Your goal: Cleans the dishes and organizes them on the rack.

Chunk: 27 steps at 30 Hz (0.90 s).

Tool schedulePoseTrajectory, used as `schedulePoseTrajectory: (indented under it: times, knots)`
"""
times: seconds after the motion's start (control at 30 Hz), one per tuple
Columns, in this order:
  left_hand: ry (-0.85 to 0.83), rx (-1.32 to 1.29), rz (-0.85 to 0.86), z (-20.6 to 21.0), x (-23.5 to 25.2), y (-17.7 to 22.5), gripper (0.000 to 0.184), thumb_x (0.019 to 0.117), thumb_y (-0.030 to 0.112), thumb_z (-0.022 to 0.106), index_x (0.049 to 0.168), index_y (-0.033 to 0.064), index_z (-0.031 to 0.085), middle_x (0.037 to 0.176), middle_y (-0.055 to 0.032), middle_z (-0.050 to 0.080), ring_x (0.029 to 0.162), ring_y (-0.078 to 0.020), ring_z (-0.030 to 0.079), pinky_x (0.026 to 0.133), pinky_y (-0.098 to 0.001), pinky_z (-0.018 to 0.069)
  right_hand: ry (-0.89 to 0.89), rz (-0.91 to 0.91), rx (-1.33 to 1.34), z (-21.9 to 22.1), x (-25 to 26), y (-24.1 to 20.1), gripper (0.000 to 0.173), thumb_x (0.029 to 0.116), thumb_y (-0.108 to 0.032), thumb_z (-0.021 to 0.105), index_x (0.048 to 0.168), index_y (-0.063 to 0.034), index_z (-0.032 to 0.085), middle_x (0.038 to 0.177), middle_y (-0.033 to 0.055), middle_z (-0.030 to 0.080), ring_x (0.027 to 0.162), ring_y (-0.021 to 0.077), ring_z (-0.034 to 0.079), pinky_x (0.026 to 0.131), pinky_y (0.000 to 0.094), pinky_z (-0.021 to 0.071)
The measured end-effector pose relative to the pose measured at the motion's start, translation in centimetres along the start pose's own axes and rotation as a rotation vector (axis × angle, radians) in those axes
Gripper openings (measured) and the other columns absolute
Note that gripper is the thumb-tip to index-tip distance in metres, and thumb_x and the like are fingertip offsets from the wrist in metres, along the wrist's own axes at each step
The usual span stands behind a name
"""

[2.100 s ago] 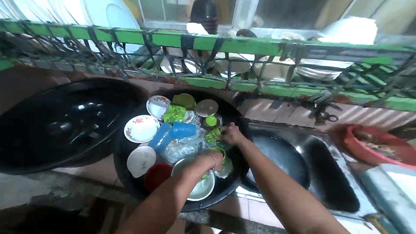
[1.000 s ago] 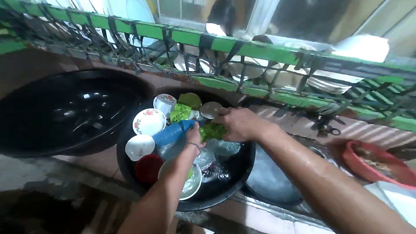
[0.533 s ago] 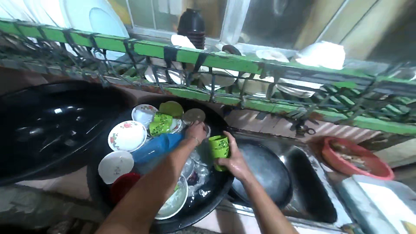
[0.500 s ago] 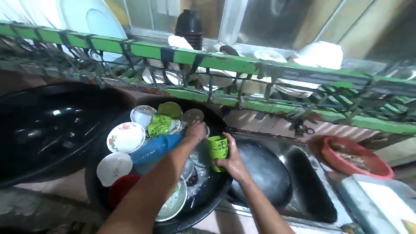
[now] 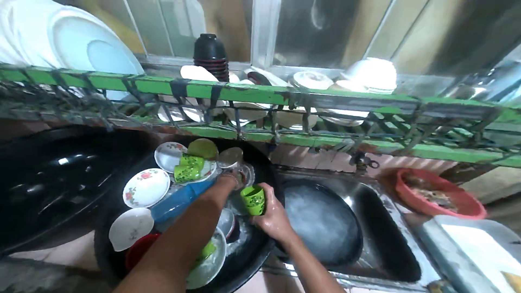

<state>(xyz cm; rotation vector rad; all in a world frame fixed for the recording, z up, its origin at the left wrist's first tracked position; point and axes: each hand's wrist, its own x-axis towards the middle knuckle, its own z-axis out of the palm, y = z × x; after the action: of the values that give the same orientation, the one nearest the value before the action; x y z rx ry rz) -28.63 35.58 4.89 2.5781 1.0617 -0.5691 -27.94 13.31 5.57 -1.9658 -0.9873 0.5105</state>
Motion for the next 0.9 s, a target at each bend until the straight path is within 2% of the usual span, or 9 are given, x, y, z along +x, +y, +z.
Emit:
schedulePoseTrajectory:
  times: [0.13,0.27,0.33,0.37,0.43,0.47,0.6,0.7,0.9]
  knots:
    - [-0.007,-0.023,0.053,-1.2,-4.7,2.0,0.045,0.1023,0.031,0.060,0.138,0.0035,0.061,0.141,-0.0286,0.057,0.132,-0.0482,0.053,0.105,-0.0698,0.0425,0.059,-0.010,0.050,0.0,-0.3,0.2,0.100,0.0611,-0.018,0.089,0.149,-0.0274,0.043,0.121,0.0076,0.069,0.107,0.0226,0.069,0.091,0.0527,0.0586]
    - [-0.023,0.097,0.159,-1.0,-10.0,2.9,0.042,0.1081,0.019,0.051,0.146,0.0020,0.053,0.156,-0.0200,0.046,0.148,-0.0384,0.038,0.122,-0.0541,0.0273,0.051,-0.011,-0.008,0.3,-0.3,0.1,0.099,0.0634,-0.018,0.089,0.150,-0.0253,0.042,0.123,0.0106,0.068,0.108,0.0273,0.069,0.090,0.0569,0.0574]
    - [0.341,0.148,0.376,5.1,-5.3,-0.3,0.046,0.0922,0.007,0.069,0.137,-0.0012,0.062,0.148,-0.0248,0.054,0.143,-0.0467,0.040,0.120,-0.0639,0.0234,0.037,-0.005,-0.035,0.3,-0.3,0.1,0.098,0.0641,-0.018,0.088,0.150,-0.0266,0.041,0.125,0.0097,0.067,0.109,0.0265,0.068,0.091,0.0561,0.0574]
    - [0.362,0.197,0.417,6.4,-3.7,-1.1,0.053,0.0843,0.002,0.074,0.136,0.0002,0.063,0.148,-0.0231,0.052,0.145,-0.0461,0.036,0.121,-0.0623,0.0212,0.032,0.000,-0.048,0.2,-0.3,0.0,0.098,0.0646,-0.019,0.088,0.150,-0.0271,0.041,0.125,0.0095,0.067,0.109,0.0266,0.068,0.091,0.0562,0.0573]
    - [0.186,0.335,0.378,5.7,-5.4,-0.6,0.054,0.0905,0.002,0.068,0.144,0.0068,0.058,0.157,-0.0154,0.046,0.151,-0.0380,0.031,0.126,-0.0560,0.0143,0.031,-0.002,-0.079,0.3,-0.3,-0.1,0.098,0.0647,-0.018,0.089,0.150,-0.0272,0.042,0.126,0.0097,0.067,0.109,0.0274,0.068,0.090,0.0577,0.0572]
    - [0.096,0.349,0.341,4.8,-7.1,-0.3,0.049,0.0938,0.001,0.063,0.143,0.0073,0.059,0.155,-0.0136,0.049,0.148,-0.0351,0.037,0.126,-0.0560,0.0138,0.028,-0.004,-0.097,0.4,-0.3,-0.1,0.098,0.0652,-0.017,0.089,0.150,-0.0270,0.042,0.128,0.0106,0.066,0.109,0.0288,0.068,0.090,0.0588,0.0570]
    - [-0.143,0.155,0.143,3.2,-9.5,-1.8,0.043,0.0958,0.017,0.067,0.131,-0.0069,0.062,0.137,-0.0302,0.058,0.130,-0.0486,0.053,0.106,-0.0686,0.0403,0.029,-0.026,-0.157,0.8,-0.6,-0.2,0.098,0.0653,-0.015,0.090,0.150,-0.0254,0.042,0.131,0.0124,0.064,0.110,0.0313,0.068,0.089,0.0610,0.0565]
    - [-0.211,0.115,0.170,4.4,-8.5,-4.6,0.033,0.0980,0.021,0.065,0.119,-0.0046,0.069,0.129,-0.0264,0.064,0.124,-0.0454,0.059,0.101,-0.0672,0.0451,0.030,-0.025,-0.187,0.8,-0.5,-0.2,0.099,0.0660,-0.017,0.090,0.151,-0.0249,0.041,0.134,0.0120,0.063,0.114,0.0310,0.066,0.092,0.0605,0.0557]
    - [-0.005,-0.171,0.093,3.0,-9.4,-6.1,0.047,0.0930,0.028,0.072,0.126,-0.0035,0.065,0.125,-0.0288,0.065,0.118,-0.0463,0.063,0.099,-0.0667,0.0486,0.004,-0.034,-0.165,0.6,-0.3,-0.3,0.103,0.0670,-0.016,0.090,0.155,-0.0270,0.038,0.134,0.0148,0.063,0.114,0.0349,0.066,0.092,0.0638,0.0543]
